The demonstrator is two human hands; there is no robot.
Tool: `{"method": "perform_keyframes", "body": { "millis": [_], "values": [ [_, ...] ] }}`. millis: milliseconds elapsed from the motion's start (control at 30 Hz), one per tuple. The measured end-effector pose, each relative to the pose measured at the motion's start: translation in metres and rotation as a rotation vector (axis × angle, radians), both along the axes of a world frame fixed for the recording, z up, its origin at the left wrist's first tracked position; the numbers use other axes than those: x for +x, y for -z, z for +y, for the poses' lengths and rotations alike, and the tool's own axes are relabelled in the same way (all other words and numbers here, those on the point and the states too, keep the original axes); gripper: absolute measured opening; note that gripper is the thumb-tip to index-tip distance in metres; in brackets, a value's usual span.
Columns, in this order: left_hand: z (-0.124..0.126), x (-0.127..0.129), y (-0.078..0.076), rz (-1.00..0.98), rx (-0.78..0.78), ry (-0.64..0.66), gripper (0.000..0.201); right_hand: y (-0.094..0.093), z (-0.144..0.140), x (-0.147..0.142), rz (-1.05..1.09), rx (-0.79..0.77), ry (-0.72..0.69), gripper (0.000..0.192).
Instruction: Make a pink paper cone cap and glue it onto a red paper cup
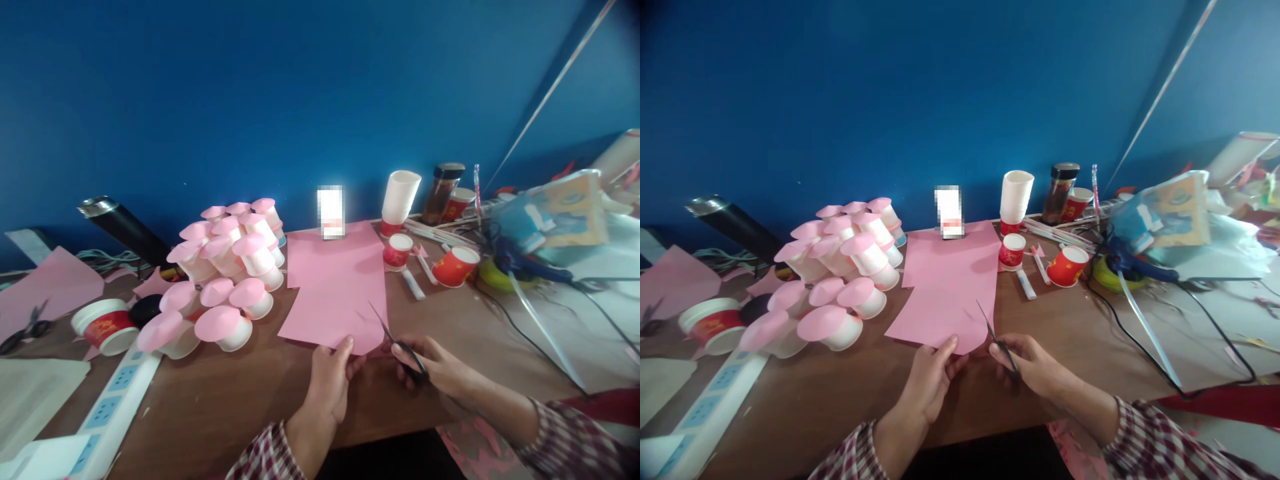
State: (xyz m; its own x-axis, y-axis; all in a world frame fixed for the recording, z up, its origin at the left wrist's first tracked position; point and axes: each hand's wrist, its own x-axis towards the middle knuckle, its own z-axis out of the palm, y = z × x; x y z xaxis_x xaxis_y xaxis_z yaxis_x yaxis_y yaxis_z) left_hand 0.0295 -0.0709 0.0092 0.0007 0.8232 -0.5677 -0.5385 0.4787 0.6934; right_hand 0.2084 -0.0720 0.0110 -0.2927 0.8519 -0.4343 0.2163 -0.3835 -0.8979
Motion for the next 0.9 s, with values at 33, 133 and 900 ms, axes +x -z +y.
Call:
{"method": "perform_keyframes", "body": {
  "millis": [33, 133, 900],
  "values": [
    [0.000, 0.000, -0.001, 0.000, 0.004, 0.007, 0.015, 0.000, 0.001, 0.001, -0.009, 0.006, -0.010, 0.053],
    [-0.001, 0.000, -0.001, 0.000, 0.017, 0.014, 0.019, 0.001, 0.003, 0.002, -0.028, 0.023, -0.020, 0.050],
    [0.008, -0.011, 0.005, 0.062, 0.076, 0.068, 0.031, -0.004, 0.013, 0.011, -0.090, 0.027, -0.159, 0.048]
  ]
}}
